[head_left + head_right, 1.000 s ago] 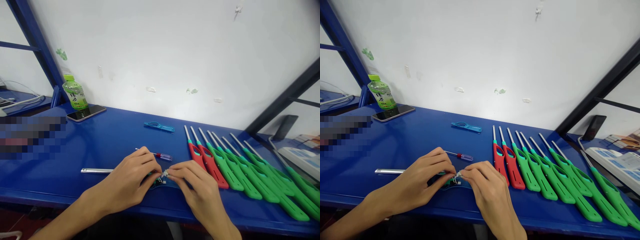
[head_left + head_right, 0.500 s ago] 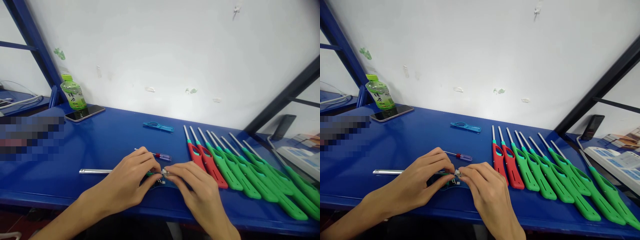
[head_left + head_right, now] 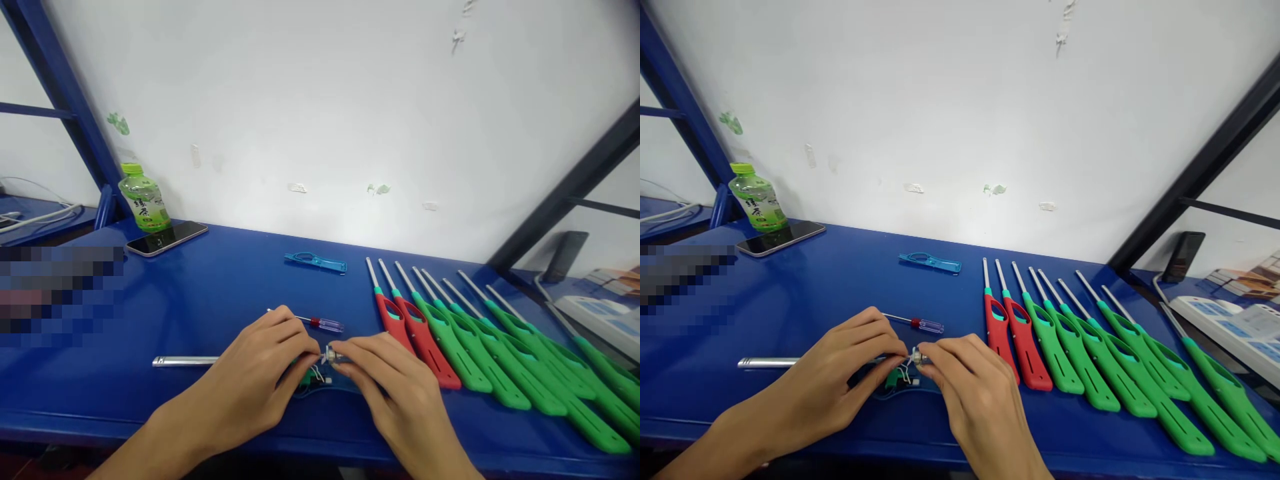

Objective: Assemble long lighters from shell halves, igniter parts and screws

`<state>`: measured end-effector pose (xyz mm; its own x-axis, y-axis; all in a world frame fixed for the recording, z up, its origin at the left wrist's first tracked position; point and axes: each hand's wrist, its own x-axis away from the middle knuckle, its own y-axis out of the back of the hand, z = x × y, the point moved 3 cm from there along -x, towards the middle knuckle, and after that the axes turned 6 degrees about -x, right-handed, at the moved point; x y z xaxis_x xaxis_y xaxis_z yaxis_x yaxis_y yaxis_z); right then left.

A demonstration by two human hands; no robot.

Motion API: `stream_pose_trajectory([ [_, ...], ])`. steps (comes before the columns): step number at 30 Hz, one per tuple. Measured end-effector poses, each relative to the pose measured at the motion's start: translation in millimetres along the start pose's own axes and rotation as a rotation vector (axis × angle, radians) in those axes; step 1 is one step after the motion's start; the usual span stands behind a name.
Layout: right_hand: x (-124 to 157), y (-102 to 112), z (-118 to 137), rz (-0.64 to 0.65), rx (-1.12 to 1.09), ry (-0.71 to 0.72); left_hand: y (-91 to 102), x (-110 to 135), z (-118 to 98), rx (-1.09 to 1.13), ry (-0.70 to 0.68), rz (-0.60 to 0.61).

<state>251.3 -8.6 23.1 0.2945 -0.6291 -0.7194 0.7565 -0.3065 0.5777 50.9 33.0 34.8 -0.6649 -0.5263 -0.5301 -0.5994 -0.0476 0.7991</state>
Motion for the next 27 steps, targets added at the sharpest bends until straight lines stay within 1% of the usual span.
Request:
stream_pose_trajectory([
  [5, 1.3, -1.2, -0.6, 0.003, -0.008, -0.001, -0.3, 1.1, -2.0, -0.046, -0.045, -0.015],
  [8, 1.0, -1.3, -0.3, 0.007, -0.010, -0.002, -0.5, -0.4, -1.5, -0.063, -0.048, -0.022],
  [17, 2.2, -2.6, -0.8, 0.011, 0.007, 0.046, -0.3, -1.0, -3.7, -0.121, -0.086, -0.030],
  [21, 2.0, -1.7, -0.5, -0.002, 0.016, 0.042, -1.1, -2.1, -2.1, -0.118, -0.107, -0.070],
  [23, 0.8, -0.7, -0.4, -0.024, 0.029, 0.024, -1.5, -2.3, -0.1, -0.089, -0.090, -0.089],
  [27, -1.0, -0.4, -0.6, -0.035, 0.045, -0.005, -2.0, 0.0, 4.5, -0.025, -0.003, -0.098],
])
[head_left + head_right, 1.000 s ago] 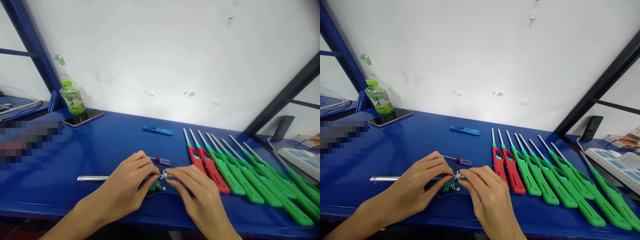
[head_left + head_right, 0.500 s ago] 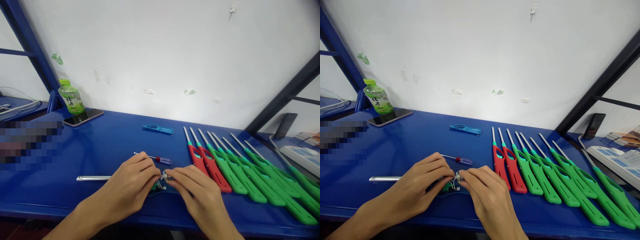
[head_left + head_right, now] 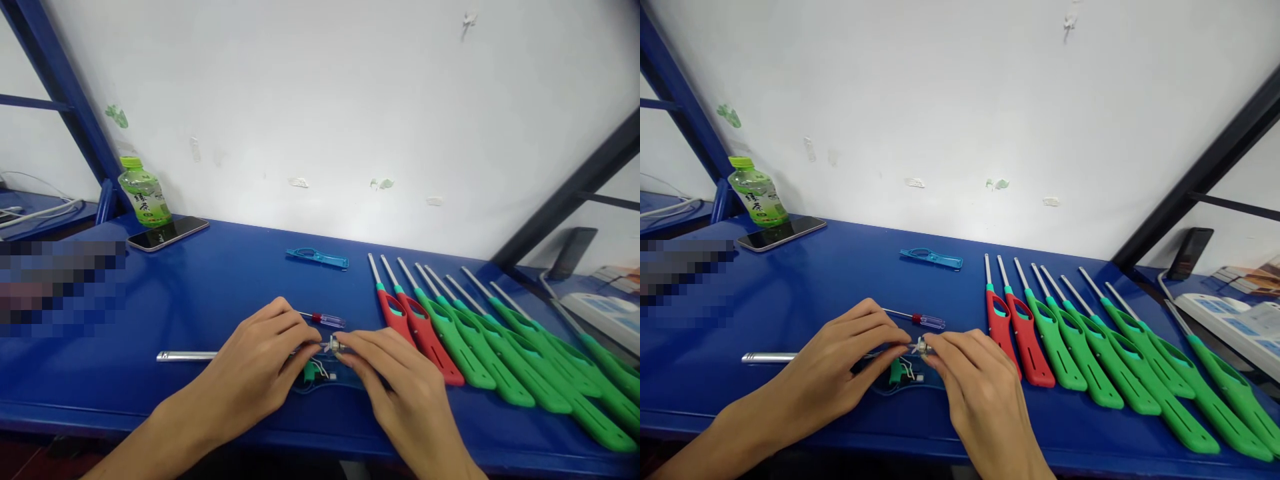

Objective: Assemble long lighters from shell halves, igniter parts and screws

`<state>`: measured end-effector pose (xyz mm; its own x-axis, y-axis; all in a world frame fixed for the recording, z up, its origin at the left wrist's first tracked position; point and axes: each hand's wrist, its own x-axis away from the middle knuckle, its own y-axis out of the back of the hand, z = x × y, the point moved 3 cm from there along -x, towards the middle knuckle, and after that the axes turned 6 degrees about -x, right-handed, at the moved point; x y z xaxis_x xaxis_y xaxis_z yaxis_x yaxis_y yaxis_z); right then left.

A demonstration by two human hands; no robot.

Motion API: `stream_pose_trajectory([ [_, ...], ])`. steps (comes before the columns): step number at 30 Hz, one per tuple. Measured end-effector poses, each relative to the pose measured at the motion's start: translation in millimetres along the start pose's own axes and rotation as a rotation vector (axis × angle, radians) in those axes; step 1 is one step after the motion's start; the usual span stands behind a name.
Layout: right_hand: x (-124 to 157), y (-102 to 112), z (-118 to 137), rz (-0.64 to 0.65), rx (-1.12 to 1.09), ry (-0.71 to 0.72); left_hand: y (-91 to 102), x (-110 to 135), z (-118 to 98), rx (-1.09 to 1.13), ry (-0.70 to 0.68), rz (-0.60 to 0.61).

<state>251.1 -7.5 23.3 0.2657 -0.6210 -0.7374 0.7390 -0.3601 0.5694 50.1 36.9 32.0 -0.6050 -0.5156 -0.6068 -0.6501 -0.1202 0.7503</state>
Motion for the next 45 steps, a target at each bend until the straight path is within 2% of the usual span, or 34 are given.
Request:
stream_pose_trajectory([
  [4, 0.3, -0.1, -0.2, 0.006, -0.011, 0.003, -0.1, 2.3, -0.3, -0.004, 0.003, 0.007],
  [13, 0.3, -0.4, 1.7, 0.048, -0.067, 0.010, -1.8, -2.3, -5.8, -0.070, -0.109, 0.016],
  [19, 3.6, 0.7, -1.5, 0.043, -0.042, -0.058, 6.8, -2.0, 8.5, 0.004, -0.021, 0.017],
  [24, 5.4, 0.0, -4.5, 0.114, -0.042, -0.137, 19.5, 7.3, 25.4, -0.095, 0.128, 0.203],
  [26, 5.2, -0.3, -4.9, 0.138, -0.041, -0.161, 22.3, 9.6, 25.9, -0.086, 0.161, 0.282],
  [29, 5.2, -0.5, -4.9, 0.163, -0.041, -0.178, 23.1, 9.0, 21.6, -0.044, 0.168, 0.340],
  [40, 6.8, -1.8, -5.7, 0.201, -0.031, -0.188, 20.0, 5.0, 15.2, -0.060, 0.108, 0.312],
  [45, 7.0, -2.8, -6.8, 0.216, -0.026, -0.183, 16.7, 10.2, 18.2, -0.022, 0.141, 0.322],
])
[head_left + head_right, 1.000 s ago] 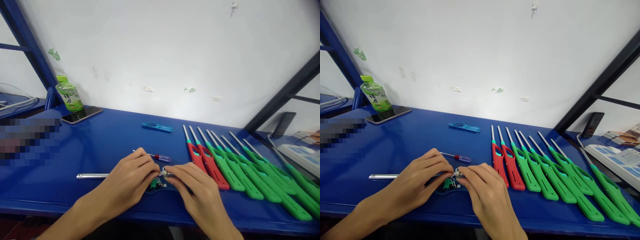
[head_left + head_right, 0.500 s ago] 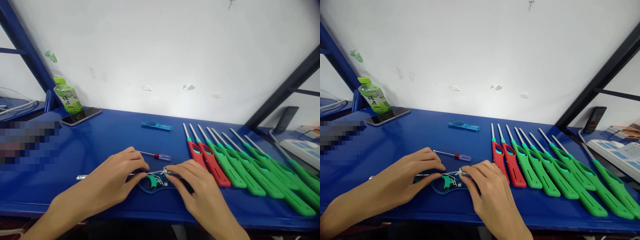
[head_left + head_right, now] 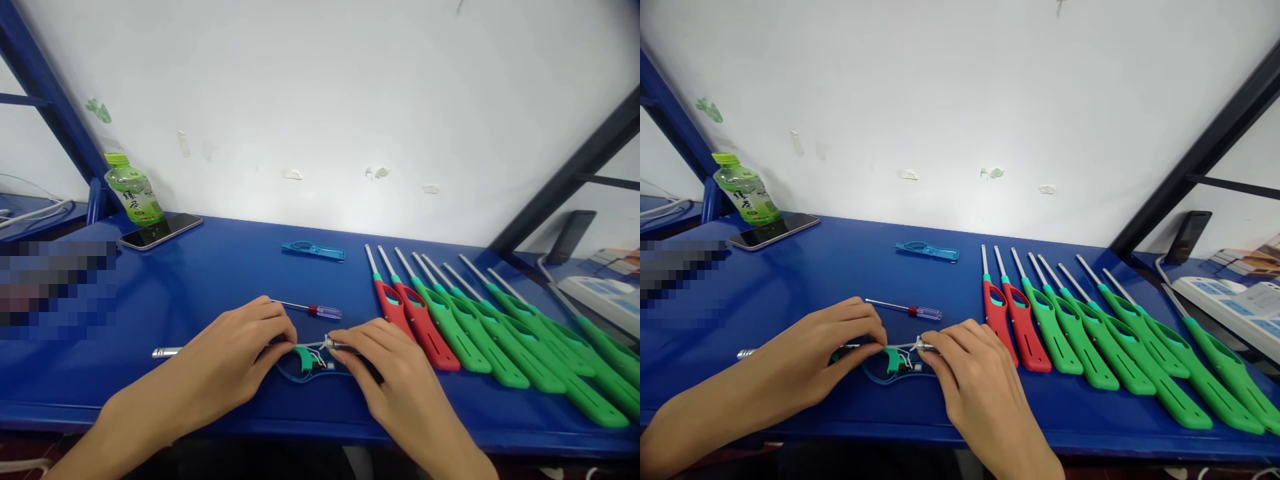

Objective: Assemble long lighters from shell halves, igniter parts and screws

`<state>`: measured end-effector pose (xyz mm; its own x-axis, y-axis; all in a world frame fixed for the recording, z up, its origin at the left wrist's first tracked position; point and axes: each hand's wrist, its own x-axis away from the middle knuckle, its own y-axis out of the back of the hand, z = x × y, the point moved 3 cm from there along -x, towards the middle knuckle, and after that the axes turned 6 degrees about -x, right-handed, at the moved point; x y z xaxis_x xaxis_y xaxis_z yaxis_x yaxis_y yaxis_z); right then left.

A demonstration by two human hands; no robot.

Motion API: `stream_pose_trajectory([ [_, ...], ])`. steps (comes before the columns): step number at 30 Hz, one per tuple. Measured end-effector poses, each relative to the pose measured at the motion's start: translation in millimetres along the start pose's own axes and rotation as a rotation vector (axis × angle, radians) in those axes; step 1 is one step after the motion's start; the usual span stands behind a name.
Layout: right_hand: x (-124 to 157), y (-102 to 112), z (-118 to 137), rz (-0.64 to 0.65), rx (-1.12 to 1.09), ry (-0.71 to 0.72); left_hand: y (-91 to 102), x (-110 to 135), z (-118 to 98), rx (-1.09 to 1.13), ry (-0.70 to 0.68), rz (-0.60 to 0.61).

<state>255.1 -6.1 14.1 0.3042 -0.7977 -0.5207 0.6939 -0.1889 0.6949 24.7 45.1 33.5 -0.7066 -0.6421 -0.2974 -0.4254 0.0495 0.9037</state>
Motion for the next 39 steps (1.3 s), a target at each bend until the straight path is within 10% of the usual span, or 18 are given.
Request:
stream_pose_trajectory([
  [39, 5.0, 9.6, -1.3, 0.112, 0.069, 0.006, 1.9, -2.3, 10.3, 0.061, -0.024, -0.087],
])
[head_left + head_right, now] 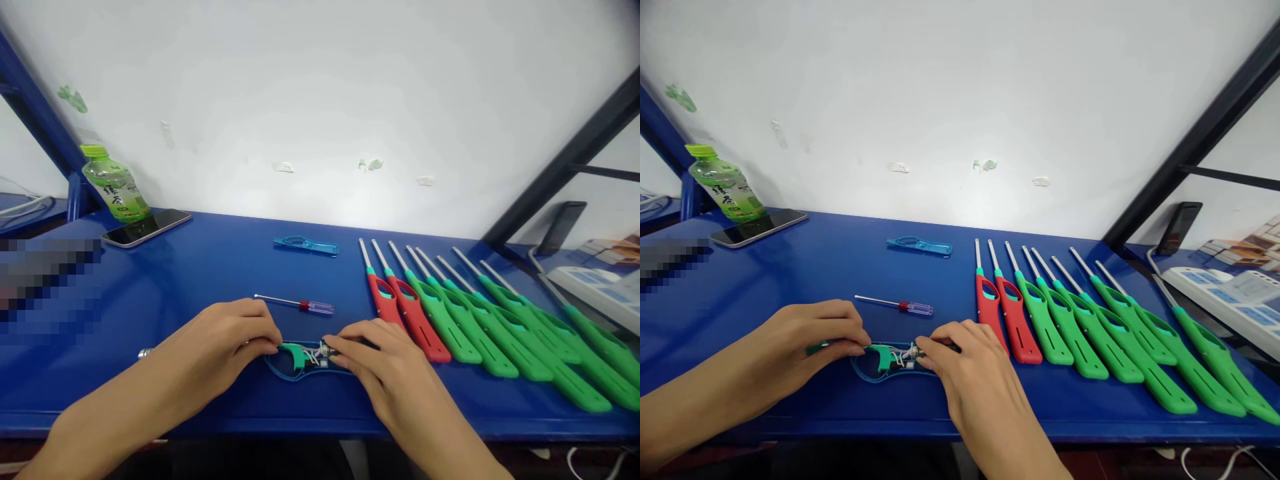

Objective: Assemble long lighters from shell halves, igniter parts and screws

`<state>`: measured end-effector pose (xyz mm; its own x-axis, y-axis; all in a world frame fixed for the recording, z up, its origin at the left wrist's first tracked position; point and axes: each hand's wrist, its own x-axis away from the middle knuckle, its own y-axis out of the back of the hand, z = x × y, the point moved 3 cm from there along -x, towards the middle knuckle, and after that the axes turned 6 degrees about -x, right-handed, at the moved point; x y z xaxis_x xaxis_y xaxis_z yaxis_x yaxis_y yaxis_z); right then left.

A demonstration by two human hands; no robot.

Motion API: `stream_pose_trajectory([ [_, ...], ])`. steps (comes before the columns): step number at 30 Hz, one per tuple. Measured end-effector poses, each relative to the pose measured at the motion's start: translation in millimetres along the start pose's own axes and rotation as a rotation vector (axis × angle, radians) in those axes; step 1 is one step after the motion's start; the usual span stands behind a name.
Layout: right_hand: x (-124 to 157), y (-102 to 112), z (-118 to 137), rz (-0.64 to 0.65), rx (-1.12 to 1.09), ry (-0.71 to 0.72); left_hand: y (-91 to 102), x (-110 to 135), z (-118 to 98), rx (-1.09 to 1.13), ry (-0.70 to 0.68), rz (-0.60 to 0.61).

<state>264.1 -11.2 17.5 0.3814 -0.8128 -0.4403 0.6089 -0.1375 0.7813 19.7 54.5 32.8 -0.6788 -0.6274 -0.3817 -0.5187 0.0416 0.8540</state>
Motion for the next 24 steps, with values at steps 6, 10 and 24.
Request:
stream_pose_trajectory([
  [6, 1.0, -0.4, 0.1, -0.003, 0.009, -0.002, 8.9, -0.1, 4.4, 0.063, 0.059, 0.128],
  [10, 2.9, -1.7, -1.0, -0.015, 0.017, 0.000, 18.9, 7.6, 13.5, 0.039, 0.083, 0.174],
  [24, 3.9, -3.2, -3.3, 0.011, -0.023, -0.026, 23.4, 10.5, 9.0, 0.058, 0.128, 0.227],
])
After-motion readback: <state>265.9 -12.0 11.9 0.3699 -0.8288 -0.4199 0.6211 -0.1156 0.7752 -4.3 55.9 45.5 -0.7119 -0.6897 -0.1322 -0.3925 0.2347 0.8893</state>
